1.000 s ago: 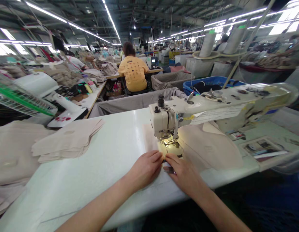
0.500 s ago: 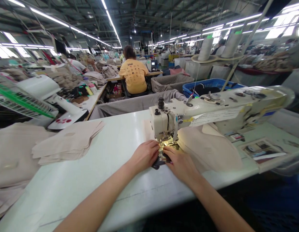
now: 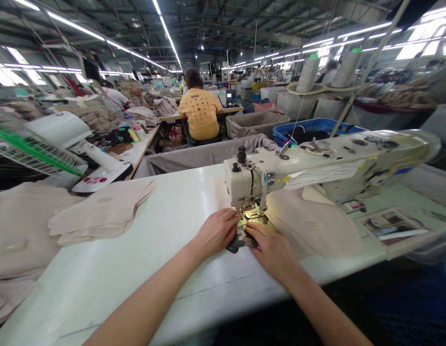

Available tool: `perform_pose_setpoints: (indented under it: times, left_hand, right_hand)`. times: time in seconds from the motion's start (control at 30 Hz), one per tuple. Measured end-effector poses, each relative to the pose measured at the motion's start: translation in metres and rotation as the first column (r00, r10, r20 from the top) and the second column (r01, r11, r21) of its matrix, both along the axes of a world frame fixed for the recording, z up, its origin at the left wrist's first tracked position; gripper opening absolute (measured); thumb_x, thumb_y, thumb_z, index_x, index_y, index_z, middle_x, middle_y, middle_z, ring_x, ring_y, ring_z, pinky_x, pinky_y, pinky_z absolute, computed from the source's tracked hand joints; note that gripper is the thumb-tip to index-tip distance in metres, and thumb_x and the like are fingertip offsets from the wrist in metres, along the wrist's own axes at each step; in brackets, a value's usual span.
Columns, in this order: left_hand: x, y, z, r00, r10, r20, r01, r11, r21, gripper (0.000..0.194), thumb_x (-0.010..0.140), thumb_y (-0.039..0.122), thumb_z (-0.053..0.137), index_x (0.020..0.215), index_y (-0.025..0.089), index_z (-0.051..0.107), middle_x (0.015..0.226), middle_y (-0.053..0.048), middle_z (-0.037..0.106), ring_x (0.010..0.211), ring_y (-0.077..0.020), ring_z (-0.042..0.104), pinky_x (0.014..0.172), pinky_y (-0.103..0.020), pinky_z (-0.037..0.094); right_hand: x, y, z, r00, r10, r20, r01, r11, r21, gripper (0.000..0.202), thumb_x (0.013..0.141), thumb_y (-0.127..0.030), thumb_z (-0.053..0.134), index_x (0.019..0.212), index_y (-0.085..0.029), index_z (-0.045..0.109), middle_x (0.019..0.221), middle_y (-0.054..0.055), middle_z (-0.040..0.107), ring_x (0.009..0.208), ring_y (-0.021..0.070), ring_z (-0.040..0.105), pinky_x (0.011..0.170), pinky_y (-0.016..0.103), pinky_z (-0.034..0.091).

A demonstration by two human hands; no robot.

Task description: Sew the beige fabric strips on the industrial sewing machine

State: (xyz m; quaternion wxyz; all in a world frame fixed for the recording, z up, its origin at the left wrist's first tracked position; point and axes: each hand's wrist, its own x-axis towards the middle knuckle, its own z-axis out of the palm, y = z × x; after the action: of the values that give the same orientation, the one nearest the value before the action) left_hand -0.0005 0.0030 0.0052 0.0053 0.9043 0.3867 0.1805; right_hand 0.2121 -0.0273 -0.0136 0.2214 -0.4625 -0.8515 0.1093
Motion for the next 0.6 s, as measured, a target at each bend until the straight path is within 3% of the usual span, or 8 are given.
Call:
perform_pose_setpoints:
  times: [0.27, 0.6]
  left_hand:
    - [-0.0014, -0.0012, -0.0036, 0.995, 0.063, 0.079, -0.059, 0.997, -0.047, 0.030, 0.096, 0.019, 0.050, 0.124, 0.018, 0.060, 0.126, -0.011, 0.063, 0.117, -0.0247, 0.060, 0.103, -0.043, 0.052]
    - [0.0002, -0.0101, -0.0017, 0.993, 0.117, -0.026, -0.118, 0.993, -0.024, 0.034, 0.099, 0.022, 0.047, 0.132, 0.019, 0.057, 0.130, -0.011, 0.062, 0.119, -0.0252, 0.058, 0.104, -0.045, 0.052]
  right_hand:
    - [-0.0005, -0.0012, 0.0042, 1.000, -0.005, 0.005, 0.005, 0.999, -0.036, 0.038, 0.088, -0.012, 0.060, 0.125, -0.018, 0.064, 0.136, 0.008, 0.065, 0.110, 0.0257, 0.069, 0.090, 0.038, 0.059]
    - [-0.0001, -0.0022, 0.0063, 1.000, -0.001, -0.007, 0.001, 0.999, -0.039, 0.033, 0.093, -0.016, 0.055, 0.124, -0.019, 0.065, 0.136, 0.008, 0.065, 0.108, 0.0245, 0.069, 0.088, 0.036, 0.058]
